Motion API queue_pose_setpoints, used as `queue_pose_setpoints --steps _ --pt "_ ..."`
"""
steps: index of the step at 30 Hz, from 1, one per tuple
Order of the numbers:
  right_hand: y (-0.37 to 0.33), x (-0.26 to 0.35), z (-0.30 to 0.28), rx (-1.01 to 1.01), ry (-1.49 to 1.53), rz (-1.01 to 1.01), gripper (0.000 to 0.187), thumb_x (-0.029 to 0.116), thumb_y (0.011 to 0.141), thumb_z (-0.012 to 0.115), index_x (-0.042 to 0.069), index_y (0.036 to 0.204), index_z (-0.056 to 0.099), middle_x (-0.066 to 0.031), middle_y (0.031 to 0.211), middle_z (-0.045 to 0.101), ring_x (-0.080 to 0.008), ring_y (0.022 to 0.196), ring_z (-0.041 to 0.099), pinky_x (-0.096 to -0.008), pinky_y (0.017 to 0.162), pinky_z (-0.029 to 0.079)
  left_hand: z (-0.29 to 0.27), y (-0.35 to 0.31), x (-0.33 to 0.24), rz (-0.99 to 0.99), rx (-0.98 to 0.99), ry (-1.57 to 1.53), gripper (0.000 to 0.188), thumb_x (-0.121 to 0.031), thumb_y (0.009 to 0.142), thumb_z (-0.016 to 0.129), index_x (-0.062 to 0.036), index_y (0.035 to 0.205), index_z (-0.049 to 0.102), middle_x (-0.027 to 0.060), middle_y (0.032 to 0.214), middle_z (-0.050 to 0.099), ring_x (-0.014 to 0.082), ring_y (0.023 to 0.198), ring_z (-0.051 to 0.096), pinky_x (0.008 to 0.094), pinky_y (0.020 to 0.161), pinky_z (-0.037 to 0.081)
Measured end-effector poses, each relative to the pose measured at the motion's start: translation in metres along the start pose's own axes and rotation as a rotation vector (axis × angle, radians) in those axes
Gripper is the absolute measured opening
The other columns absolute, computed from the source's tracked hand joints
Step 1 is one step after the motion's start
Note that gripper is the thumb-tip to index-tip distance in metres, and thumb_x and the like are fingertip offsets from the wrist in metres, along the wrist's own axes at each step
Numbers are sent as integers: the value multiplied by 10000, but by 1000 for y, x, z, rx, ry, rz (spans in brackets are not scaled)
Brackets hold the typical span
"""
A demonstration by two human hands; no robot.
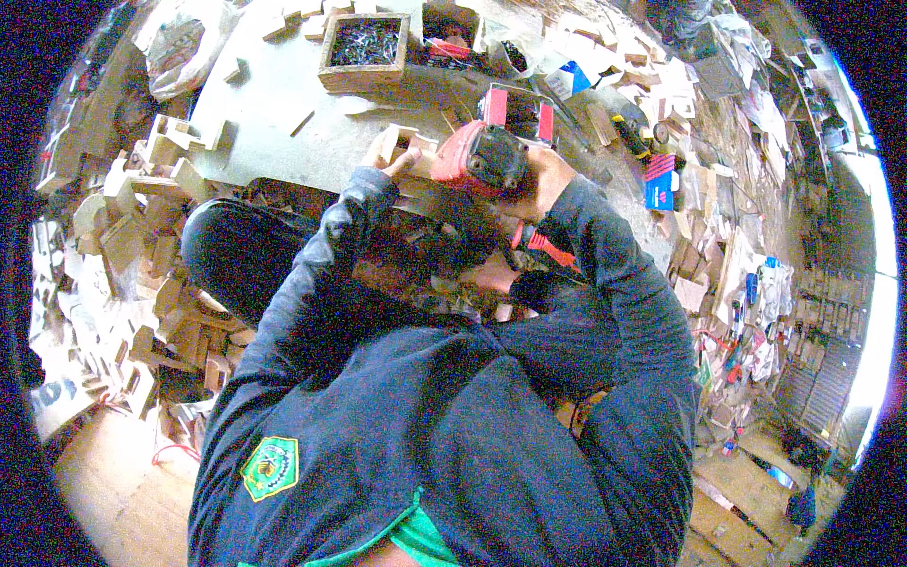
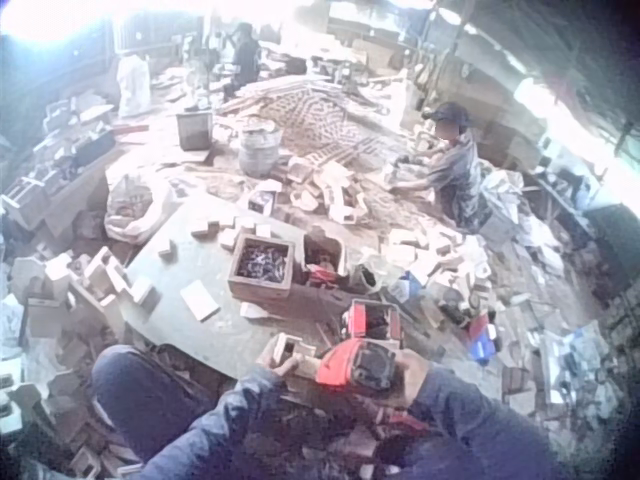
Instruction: The person assembles a small wooden axe by joining a curved axe head to a wooden handle. They use a nail gun to fasten the pieces and then repeatedly tap the joint with a hammer to secure the connection.
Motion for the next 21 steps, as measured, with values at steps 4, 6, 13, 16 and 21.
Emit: queue_pose_setpoints --steps 4,6,13,16,21 --pt "2 2 -1 -7 -58 -21 575 38 635 687 63 1199 579 -83 1129 644 -189 1058 592 -341 962 440 1 -6 -12 -91 17 -105 589 -312 832 703 -83 1314 455 106 1241 524 231 1101 533 347 912 458" --pt "2 6 0 -4 -69 -25 562 45 643 706 64 1191 584 -82 1140 641 -194 1071 590 -343 970 436 3 -4 -3 -178 32 -194 564 -302 839 700 -104 1309 459 96 1228 533 228 1079 546 361 877 483" --pt "0 8 -1 9 3 61 502 61 683 714 69 1171 597 -89 1142 648 -212 1069 605 -339 983 443 4 7 17 -30 36 -211 499 -274 847 706 -113 1261 479 75 1161 563 209 1041 559 372 840 499" --pt "3 0 -3 -18 73 81 496 69 686 702 68 1170 593 -86 1127 655 -211 1054 614 -337 978 452 4 7 16 9 42 -183 491 -286 846 706 -82 1237 492 82 1155 562 215 1047 553 359 872 479" --pt "5 -13 -7 -29 -53 135 519 99 678 720 64 1178 584 -85 1116 660 -214 1034 628 -337 957 471 0 10 14 -3 27 -43 646 -328 809 727 -133 1329 397 118 1112 584 247 926 604 369 615 554"
Point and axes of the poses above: each hand's wrist, its own y-axis towards the middle knuckle, its own z-axis out of the palm, x = y × z, the point moved 4 cm from there along y, towards the middle knuckle
